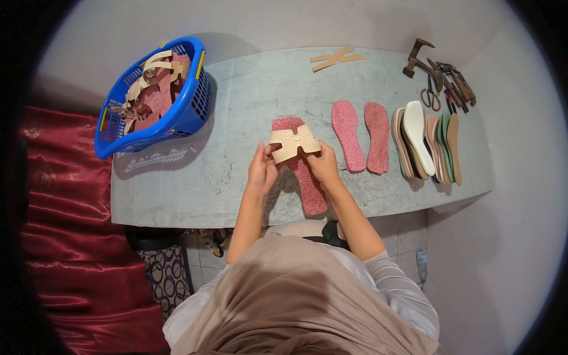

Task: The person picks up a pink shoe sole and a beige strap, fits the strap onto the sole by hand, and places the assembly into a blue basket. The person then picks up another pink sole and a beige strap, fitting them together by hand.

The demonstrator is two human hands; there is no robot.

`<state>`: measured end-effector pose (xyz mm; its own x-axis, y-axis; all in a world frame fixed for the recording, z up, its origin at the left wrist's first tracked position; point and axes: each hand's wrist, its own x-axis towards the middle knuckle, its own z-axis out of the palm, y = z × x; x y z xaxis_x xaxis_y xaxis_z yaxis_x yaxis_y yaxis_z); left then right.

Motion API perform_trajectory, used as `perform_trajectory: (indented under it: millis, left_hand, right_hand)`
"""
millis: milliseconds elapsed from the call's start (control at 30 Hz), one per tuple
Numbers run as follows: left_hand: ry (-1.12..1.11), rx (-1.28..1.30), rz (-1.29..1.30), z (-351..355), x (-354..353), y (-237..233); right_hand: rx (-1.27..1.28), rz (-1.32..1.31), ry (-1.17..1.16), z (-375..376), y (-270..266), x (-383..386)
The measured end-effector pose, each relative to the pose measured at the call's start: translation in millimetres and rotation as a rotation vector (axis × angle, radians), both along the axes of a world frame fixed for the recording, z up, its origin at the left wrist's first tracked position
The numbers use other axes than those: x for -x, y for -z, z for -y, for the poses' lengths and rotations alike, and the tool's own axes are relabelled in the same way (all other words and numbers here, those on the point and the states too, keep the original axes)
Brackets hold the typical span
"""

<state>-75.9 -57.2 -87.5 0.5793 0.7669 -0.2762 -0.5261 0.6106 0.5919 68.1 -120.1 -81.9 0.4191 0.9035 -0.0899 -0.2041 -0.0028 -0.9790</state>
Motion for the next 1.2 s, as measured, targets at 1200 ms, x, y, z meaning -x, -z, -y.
perform_trajectory:
  millis: [1200]
  left_hand:
    - [-0.402, -0.34, -0.181, 19, -29, 6]
  right_hand:
    - [-0.015, -0.109, 0.094, -2, 1, 23]
